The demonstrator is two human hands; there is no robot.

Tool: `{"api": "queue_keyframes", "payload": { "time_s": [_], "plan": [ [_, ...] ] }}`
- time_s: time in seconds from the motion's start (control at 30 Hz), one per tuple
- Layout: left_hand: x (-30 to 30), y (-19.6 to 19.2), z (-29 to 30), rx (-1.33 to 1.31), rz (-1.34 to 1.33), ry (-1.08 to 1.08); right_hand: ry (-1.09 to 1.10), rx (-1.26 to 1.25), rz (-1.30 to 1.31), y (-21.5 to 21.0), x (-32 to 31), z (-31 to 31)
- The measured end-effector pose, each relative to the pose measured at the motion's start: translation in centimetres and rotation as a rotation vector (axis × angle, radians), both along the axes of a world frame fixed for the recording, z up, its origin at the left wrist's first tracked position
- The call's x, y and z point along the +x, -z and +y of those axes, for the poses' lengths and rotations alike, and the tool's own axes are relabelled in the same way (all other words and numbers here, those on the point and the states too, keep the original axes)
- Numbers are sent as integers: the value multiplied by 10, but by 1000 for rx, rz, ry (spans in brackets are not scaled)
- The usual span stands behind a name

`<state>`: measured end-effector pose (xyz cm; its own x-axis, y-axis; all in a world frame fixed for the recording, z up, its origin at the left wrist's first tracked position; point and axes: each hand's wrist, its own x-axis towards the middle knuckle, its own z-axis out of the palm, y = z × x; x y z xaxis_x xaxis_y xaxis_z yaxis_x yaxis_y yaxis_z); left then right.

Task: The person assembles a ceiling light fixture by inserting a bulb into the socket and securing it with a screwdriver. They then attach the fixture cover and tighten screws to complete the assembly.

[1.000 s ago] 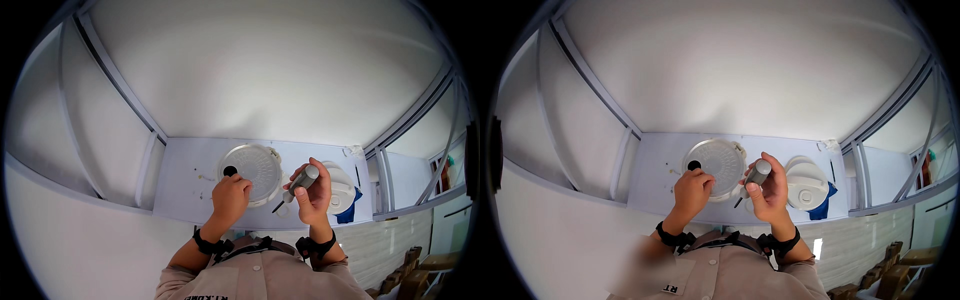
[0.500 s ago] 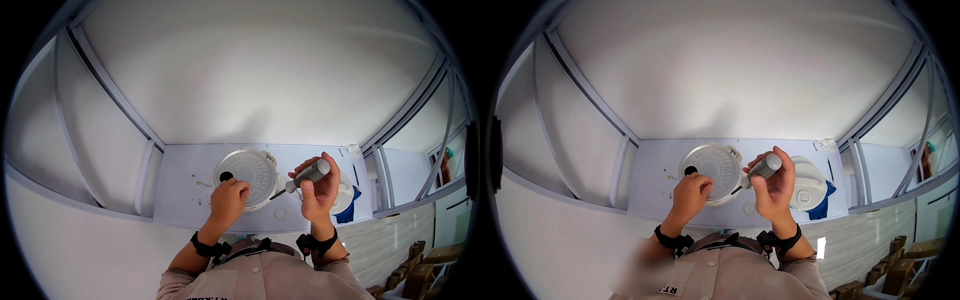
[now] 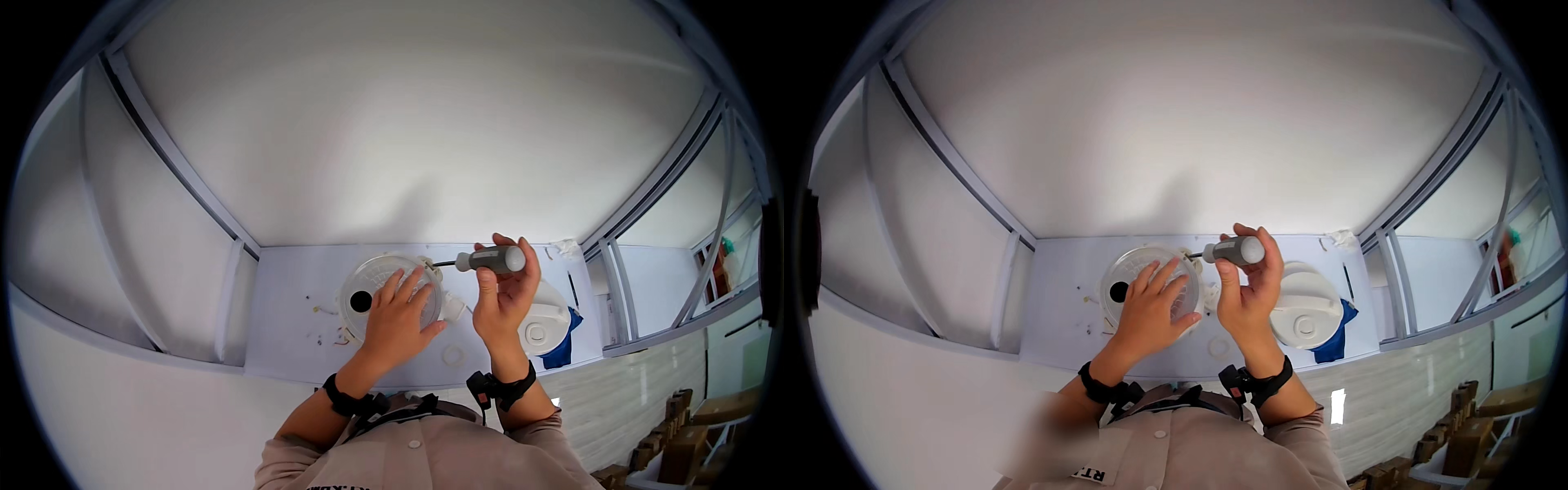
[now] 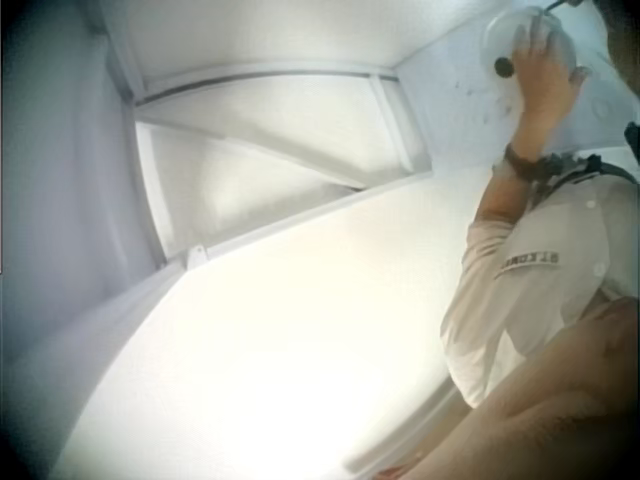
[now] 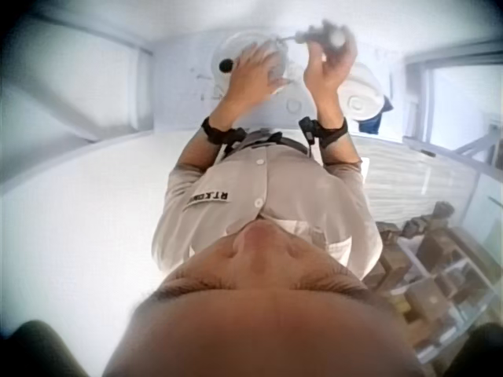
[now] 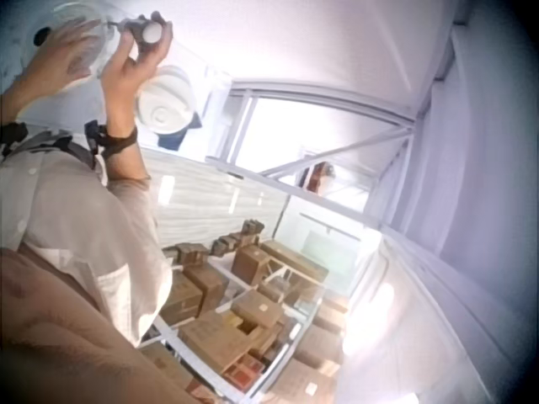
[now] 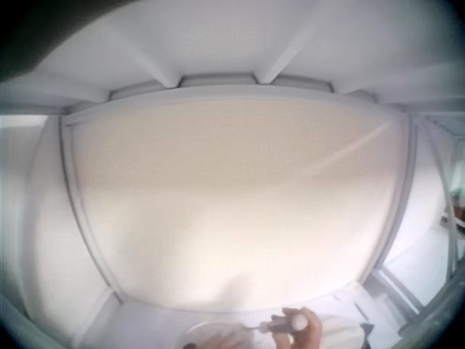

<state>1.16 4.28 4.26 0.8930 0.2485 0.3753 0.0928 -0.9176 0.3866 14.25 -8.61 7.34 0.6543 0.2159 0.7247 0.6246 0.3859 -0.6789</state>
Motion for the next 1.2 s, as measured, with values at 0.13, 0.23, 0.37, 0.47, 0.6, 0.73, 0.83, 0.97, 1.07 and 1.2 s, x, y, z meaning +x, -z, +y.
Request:
{"api": "queue_keyframes", "payload": {
  "time_s": [0.13,0.23,0.37,0.47,0.6,0.73,0.83,0.97,1.07,1.2],
  "plan": [
    [17,13,-2,-5,39,8,-32,-45,32,5,3,8],
    [23,20,-2,-2,96,-6,-24,-75,48,6,4,12],
    [26,27,-3,-32,131,-14,-9,-100,64,8,8,13],
    [25,29,-4,-21,136,-18,-7,-119,62,7,8,13],
    [16,26,-3,-32,134,25,-5,-128,43,7,8,10],
    [2,18,1,-34,184,142,1,-143,65,7,5,0],
    [-7,12,7,-55,207,223,-7,-136,61,6,2,-7],
    [-11,1,20,-114,229,321,-25,-139,47,2,-2,-15],
    [-11,-8,26,-107,266,371,-35,-131,50,2,-4,-20],
    [-16,-15,27,-81,293,398,-41,-120,38,-1,-9,-27]
  ]
}}
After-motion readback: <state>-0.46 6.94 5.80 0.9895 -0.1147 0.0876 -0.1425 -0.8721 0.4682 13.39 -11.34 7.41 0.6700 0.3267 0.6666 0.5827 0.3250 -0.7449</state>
